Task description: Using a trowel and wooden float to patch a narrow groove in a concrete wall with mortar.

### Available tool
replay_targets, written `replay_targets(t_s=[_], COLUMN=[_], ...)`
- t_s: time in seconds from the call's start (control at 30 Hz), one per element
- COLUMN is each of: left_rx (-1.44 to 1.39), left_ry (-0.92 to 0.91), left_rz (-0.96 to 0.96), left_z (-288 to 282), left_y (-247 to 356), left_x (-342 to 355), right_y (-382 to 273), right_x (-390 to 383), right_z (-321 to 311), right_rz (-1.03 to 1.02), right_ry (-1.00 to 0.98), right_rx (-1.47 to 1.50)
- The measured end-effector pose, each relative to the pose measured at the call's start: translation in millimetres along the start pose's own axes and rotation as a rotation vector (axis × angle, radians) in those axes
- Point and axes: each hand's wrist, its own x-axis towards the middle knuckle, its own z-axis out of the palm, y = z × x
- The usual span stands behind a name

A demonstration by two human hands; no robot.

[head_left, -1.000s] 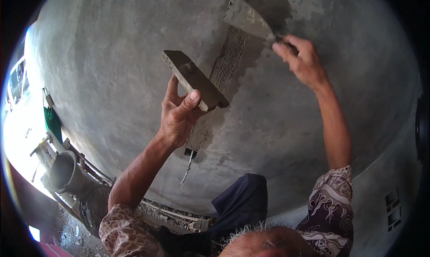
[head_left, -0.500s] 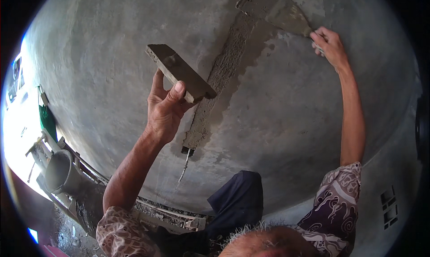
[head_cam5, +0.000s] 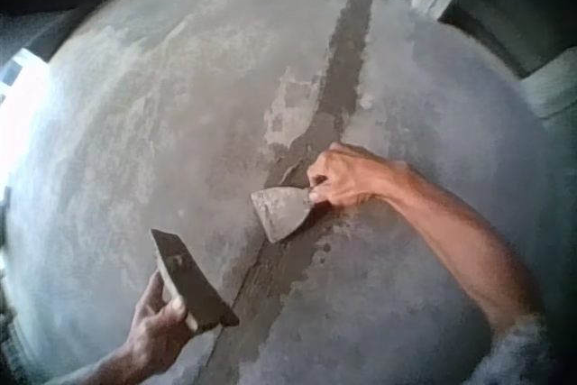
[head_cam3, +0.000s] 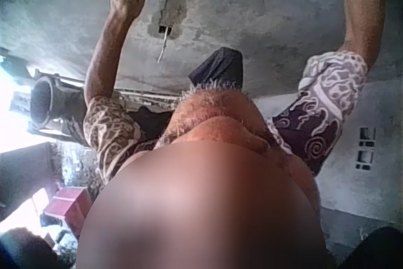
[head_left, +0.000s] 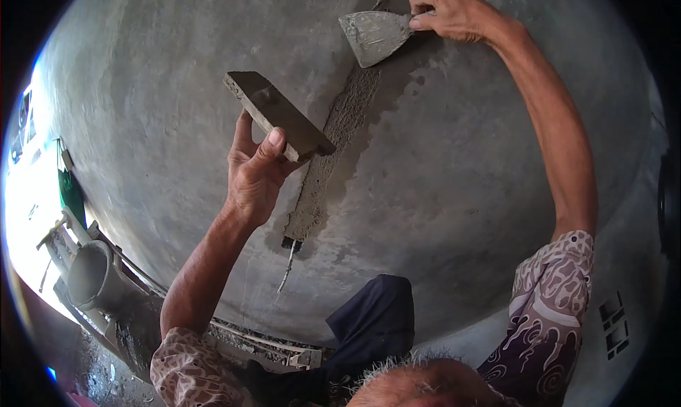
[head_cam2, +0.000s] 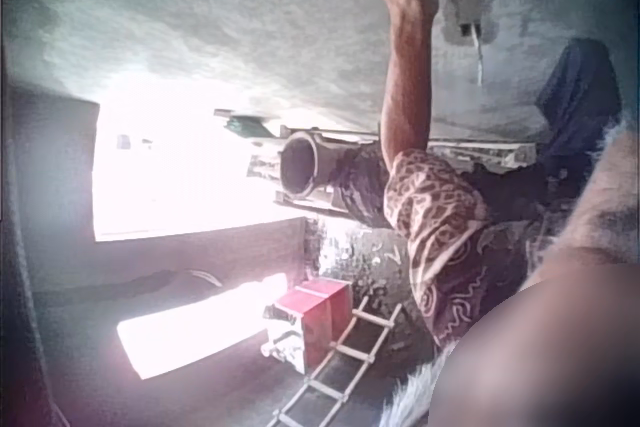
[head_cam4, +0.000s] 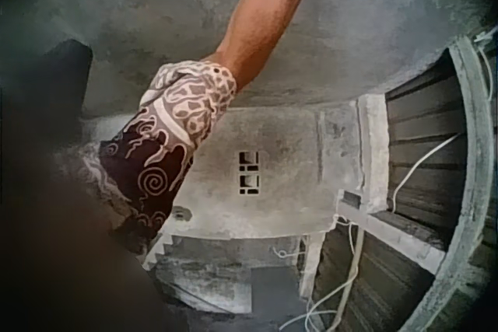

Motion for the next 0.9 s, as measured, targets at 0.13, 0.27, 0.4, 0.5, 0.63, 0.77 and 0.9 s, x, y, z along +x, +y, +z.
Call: replay_targets(t_s=[0.13, 0.27, 0.4, 0.5, 0.63, 0.77, 0.9], left_rx=[0.016, -0.082, -0.080, -0.081, 0.006, -0.005, 0.021], left_ry=[0.018, 0.077, 0.072, 0.065, 0.025, 0.023, 0.006], left_rz=[0.004, 0.015, 0.028, 0.019, 0.006, 0.019, 0.035], left_z=[-4.2, -5.9, -2.5, 2.6, 4.6, 4.2, -2.2], left_y=[3.0, 2.5, 5.9, 7.5, 13.1, 12.6, 12.6], left_x=[-2.4, 1.2, 2.2, 1.8, -0.8, 0.8, 2.9], right_y=[35.3, 85.6, 96.8, 128.1, 129.0, 131.8, 65.3], right_x=[7.3, -15.3, -29.5, -15.1, -19.9, -83.6, -95.4], right_z=[-11.8, -42.1, -19.9, 11.6, 39.0, 84.8, 114.4], right_rz=[-0.012, 0.059, 0.143, 0.049, 0.118, 0.341, 0.498], right_ry=[0.159, 0.246, 0.512, 0.499, 0.537, 0.683, 0.908], right_rx=[-0.093, -0.088, 0.404, 0.329, 0.316, 0.508, 1.185])
